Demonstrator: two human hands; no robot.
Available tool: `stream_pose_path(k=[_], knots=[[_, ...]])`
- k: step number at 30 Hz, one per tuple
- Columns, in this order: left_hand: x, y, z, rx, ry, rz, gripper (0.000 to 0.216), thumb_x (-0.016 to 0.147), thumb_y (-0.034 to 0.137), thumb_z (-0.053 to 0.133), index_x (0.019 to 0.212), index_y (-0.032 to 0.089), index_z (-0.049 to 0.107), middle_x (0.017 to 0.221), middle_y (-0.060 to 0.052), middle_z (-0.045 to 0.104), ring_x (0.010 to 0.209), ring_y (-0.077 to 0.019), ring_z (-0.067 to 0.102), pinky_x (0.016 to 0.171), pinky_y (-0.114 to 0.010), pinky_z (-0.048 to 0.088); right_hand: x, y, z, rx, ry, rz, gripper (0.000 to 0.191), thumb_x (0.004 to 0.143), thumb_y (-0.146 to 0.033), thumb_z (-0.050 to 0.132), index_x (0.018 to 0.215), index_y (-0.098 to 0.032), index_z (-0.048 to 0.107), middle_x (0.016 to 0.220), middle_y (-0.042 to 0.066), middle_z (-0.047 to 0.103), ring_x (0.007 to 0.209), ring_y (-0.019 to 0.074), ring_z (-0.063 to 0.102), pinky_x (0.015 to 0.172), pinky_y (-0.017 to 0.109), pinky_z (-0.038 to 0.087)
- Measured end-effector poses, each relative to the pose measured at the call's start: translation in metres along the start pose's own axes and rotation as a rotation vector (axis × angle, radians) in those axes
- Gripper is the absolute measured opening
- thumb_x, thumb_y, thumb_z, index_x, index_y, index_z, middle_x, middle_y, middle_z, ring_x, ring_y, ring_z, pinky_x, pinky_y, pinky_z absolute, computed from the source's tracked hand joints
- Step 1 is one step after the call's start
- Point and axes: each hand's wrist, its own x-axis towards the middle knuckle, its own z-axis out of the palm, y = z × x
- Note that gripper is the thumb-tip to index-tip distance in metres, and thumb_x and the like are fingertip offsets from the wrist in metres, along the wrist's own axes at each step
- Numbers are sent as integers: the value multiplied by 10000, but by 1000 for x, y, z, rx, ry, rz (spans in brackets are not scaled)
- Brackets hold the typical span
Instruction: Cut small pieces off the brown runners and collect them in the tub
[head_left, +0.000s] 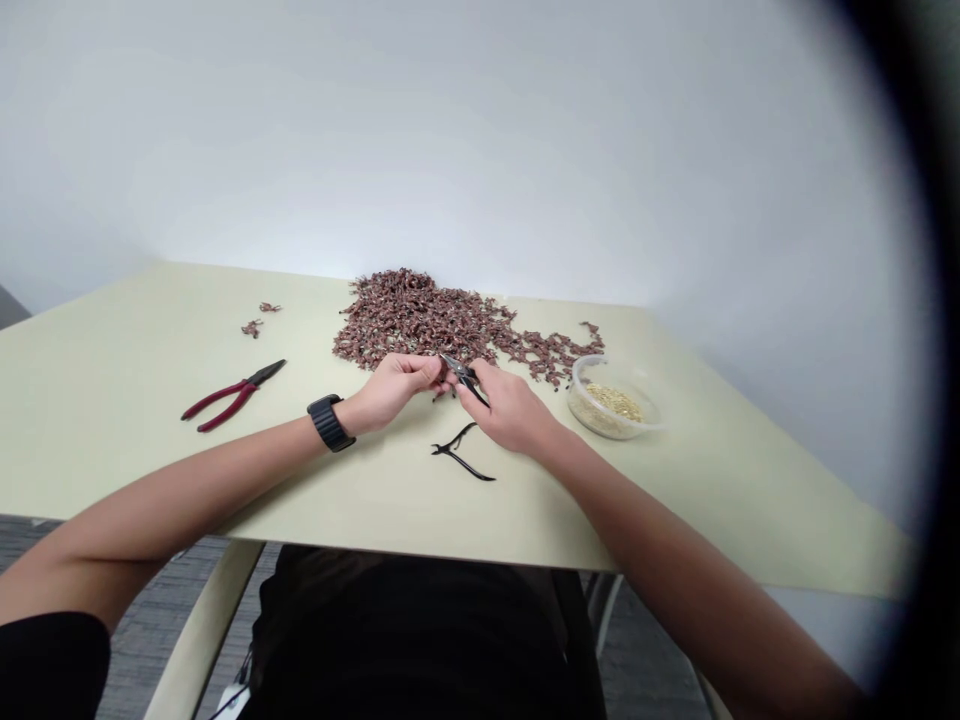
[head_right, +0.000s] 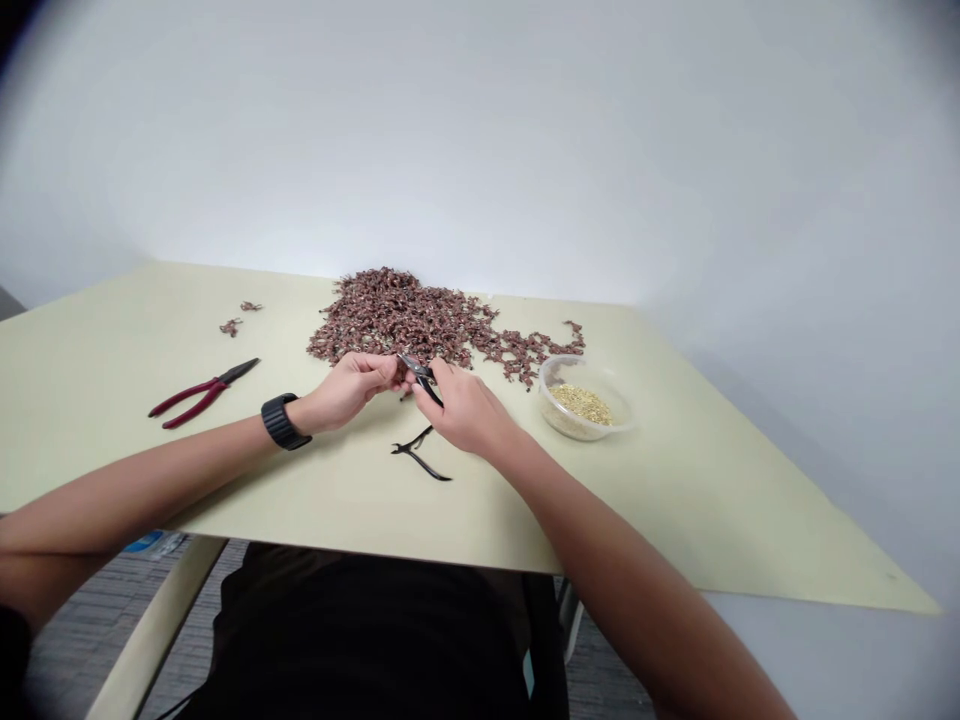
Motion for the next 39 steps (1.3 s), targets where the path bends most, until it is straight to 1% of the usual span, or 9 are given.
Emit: stream_pose_path(k=[5,9,12,15,19,21,24,28,39], knots=[[-2,-2,1,248,113,91,407,920,510,662,977,129,792,1096,-125,745,960,-227,671,882,-348,532,0,-14,14,506,-92,222,343,978,-546,460,852,-228,484,712,-15,473,608,138,400,548,257,295],[0,-8,-6,592,243,262,356,961,429,615,1162,182,775,1100,-92,759,975,-223,667,917,-354,514,2,-24,10,1158,-400,525,400,932,-624,458,868,-230,473,668,-60,275,522,98,137,439,206,90],[2,-10,-13,777,253,429,337,984,352,569,1231,207,747,1045,-93,766,1051,-237,637,940,-371,494,5,-23,2,1370,-579,576,410,913,-622,464,869,-215,484,672,-65,240,538,98,81,434,203,41],[2,-6,-13,779,252,414,331,974,383,589,1207,214,753,1017,-85,761,1014,-238,639,911,-359,491,5,-19,2,1228,-520,540,424,935,-627,421,883,-213,496,678,-58,260,538,103,109,444,215,72],[-1,2,-3,468,165,174,398,972,497,584,1006,149,775,888,-70,721,792,-181,623,792,-312,492,1,-14,8,577,-77,269,360,970,-559,454,863,-219,507,702,-20,434,589,129,346,532,255,256],[-2,3,2,267,95,97,437,978,516,570,920,126,760,885,-82,707,778,-169,611,785,-311,497,0,-10,8,289,38,131,305,977,-512,484,891,-221,516,723,-6,509,648,156,441,601,284,304],[-2,1,4,61,54,41,410,955,501,622,854,127,755,918,-102,714,810,-171,618,835,-333,513,0,-5,5,88,34,18,260,989,-474,482,970,-219,529,782,12,579,683,176,504,645,301,329],[-1,-1,3,-93,16,-31,341,939,434,668,885,116,780,977,-125,728,833,-166,624,900,-357,518,1,2,3,-10,27,-59,255,1010,-452,448,1031,-216,542,913,54,645,787,205,578,697,304,373],[-3,4,6,-243,10,-126,288,915,369,706,873,94,778,1026,-145,736,832,-157,639,848,-318,527,1,8,-3,-203,37,-83,265,1006,-479,446,990,-217,486,912,67,624,789,216,586,685,306,363]])
